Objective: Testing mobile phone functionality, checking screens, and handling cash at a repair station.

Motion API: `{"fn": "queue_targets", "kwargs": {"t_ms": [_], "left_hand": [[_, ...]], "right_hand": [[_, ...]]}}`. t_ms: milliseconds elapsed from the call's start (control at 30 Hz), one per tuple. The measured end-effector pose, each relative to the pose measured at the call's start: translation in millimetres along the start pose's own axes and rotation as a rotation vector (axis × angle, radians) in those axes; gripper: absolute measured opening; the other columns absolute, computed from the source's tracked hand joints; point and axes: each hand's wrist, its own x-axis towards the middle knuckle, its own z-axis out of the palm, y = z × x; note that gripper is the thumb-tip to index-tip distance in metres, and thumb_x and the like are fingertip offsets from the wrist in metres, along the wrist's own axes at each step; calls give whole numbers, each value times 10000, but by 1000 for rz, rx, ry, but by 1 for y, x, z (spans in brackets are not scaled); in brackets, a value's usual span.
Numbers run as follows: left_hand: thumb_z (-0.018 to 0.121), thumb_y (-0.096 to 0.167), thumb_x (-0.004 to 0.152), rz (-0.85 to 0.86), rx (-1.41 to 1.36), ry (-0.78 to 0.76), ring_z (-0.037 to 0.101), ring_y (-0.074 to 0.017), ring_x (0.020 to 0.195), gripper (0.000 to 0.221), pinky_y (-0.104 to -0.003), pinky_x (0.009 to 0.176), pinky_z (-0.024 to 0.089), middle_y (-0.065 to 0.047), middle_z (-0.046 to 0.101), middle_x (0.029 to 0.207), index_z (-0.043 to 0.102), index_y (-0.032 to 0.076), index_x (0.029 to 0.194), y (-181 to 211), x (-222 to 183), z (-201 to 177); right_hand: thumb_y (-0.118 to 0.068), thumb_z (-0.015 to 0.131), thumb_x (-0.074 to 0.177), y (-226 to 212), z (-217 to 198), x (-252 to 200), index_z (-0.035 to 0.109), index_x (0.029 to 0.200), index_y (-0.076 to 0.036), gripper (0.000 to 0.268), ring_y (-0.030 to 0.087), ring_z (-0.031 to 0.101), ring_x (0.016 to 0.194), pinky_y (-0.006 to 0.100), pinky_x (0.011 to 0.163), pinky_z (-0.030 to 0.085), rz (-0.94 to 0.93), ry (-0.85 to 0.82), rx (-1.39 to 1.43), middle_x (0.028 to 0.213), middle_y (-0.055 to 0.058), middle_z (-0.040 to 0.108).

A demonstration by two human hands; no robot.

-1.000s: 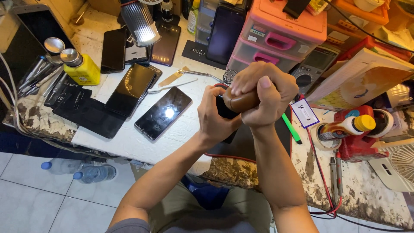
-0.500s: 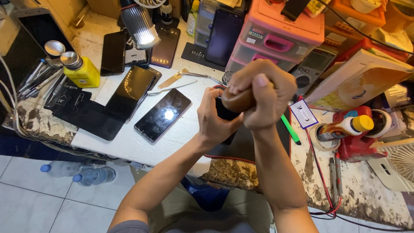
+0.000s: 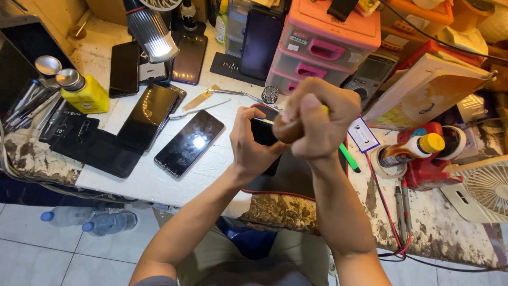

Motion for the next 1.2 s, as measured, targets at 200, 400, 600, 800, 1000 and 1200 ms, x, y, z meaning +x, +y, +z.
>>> {"fn": "queue_targets", "kwargs": {"t_ms": [200,400,600,800,1000,1200], "left_hand": [[904,423,731,-82,60,-8,620,-249,695,571,-300,695,503,-72,533,821,513,81,970,12,13,-11],[888,425,773,-128,58,60,636,-205,678,543,-277,663,500,-64,547,779,511,84,965,-3,22,-27],[897,465,708,-214,73,179,711,-351,795,573,-346,744,535,-154,629,818,562,82,972,5,23,-24],[729,556,803,-238,120,104,603,-214,854,538,-339,813,494,-54,585,909,544,80,969,17,31,-35],[761,535,795,-171,95,171,549,-186,799,528,-325,785,468,-32,542,878,514,100,963,16,35,-39],[755,601,765,-294,-19,-64,576,-172,934,603,-301,856,462,-33,582,1005,536,117,1051,6,37,-44]], "right_hand": [[-108,518,952,14,-73,-18,526,584,-79,369,123,414,473,260,478,346,357,-62,-304,474,58,408],[-270,498,961,45,-55,-66,642,851,25,346,512,681,907,618,816,521,668,-834,-963,877,294,704],[-597,525,933,90,-60,-102,666,1075,-105,531,404,718,982,519,888,567,398,-799,-1180,963,196,721],[-74,532,1011,71,-50,-94,699,990,-9,180,333,650,945,449,940,483,-58,-398,-751,1004,138,708],[-234,476,1002,63,-31,-126,660,1126,-89,265,269,685,941,375,860,492,216,-626,-570,991,85,713],[-368,480,978,113,-32,-183,635,1371,-268,434,216,728,1042,326,849,546,413,-448,-767,1158,-15,755]]}}
